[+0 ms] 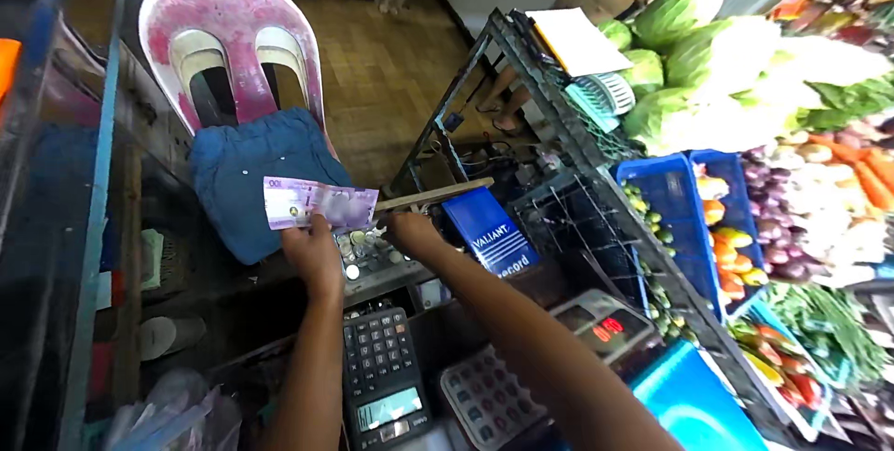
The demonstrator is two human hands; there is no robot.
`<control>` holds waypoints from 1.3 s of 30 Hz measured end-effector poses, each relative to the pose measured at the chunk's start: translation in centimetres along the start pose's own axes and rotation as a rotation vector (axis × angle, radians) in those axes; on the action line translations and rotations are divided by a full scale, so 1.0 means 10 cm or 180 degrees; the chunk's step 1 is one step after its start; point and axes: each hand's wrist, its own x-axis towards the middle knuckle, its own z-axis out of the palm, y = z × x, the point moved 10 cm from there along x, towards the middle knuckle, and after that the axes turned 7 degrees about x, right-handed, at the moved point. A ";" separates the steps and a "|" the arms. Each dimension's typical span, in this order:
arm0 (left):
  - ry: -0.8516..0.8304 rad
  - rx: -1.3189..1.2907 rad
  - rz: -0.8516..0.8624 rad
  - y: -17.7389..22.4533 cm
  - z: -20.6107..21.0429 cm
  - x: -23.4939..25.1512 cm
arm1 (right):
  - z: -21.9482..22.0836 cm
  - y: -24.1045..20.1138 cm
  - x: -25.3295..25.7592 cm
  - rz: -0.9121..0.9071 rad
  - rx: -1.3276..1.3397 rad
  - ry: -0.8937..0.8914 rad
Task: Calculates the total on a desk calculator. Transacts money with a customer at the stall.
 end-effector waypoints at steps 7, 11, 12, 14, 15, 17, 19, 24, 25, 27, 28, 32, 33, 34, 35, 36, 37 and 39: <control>-0.0141 -0.0091 0.0180 0.04 0.08 -0.01 | 0.37 0.04 0.25 0.0099 0.0091 0.0083; -0.0115 0.0084 0.0176 0.00 0.07 0.01 | 0.41 0.18 0.33 0.0019 0.0414 -0.0026; -0.0090 0.0202 0.0204 0.01 0.06 0.01 | 0.39 0.17 0.30 -0.0005 0.0465 -0.0099; -0.0038 0.0504 0.0230 0.03 0.05 0.01 | 0.30 0.14 0.22 -0.0101 0.0582 -0.0284; -0.0045 0.0674 0.0225 0.04 0.04 0.01 | 0.22 0.11 0.18 -0.0191 0.0716 -0.0375; -0.0115 0.0988 0.0146 0.03 0.05 0.02 | 0.00 0.03 0.04 -0.0395 0.1082 -0.0499; -0.0316 0.1089 0.0088 -0.03 0.11 0.03 | -0.27 -0.06 -0.13 -0.0544 0.1577 -0.0427; -0.1337 0.0124 -0.0251 -0.24 0.48 -0.03 | -0.69 -0.31 -0.32 -0.0616 0.2119 0.0183; -0.1525 -0.0094 -0.0346 -0.24 0.54 -0.07 | -0.71 -0.32 -0.30 -0.0549 0.2039 0.0310; -0.1651 -0.0331 -0.0398 -0.23 0.59 -0.10 | -0.71 -0.34 -0.26 -0.0465 0.1915 0.0500; -0.1637 -0.0405 -0.0373 -0.22 0.58 -0.09 | -0.70 -0.37 -0.27 -0.0455 0.1886 0.0547; -0.1430 -0.0561 -0.0392 -0.22 0.54 -0.08 | -0.69 -0.56 -0.41 -0.0535 0.1569 0.0747; -0.1360 -0.0597 -0.0415 -0.22 0.52 -0.08 | -0.68 -0.63 -0.44 -0.0589 0.1408 0.0795; -0.1286 -0.0603 -0.0430 -0.22 0.49 -0.07 | -0.66 -0.69 -0.45 -0.0647 0.1263 0.0834; -0.1230 -0.0595 -0.0453 -0.23 0.45 -0.06 | -0.63 -0.74 -0.44 -0.0691 0.1161 0.0860; -0.1197 -0.0565 -0.0459 -0.23 0.43 -0.05 | -0.62 -0.77 -0.43 -0.0719 0.1100 0.0873; -0.1177 -0.0538 -0.0454 -0.23 0.42 -0.04 | -0.62 -0.78 -0.42 -0.0716 0.1096 0.0873; -0.1180 -0.0548 -0.0431 -0.20 0.42 -0.04 | -0.66 -0.73 -0.39 -0.0615 0.1307 0.0832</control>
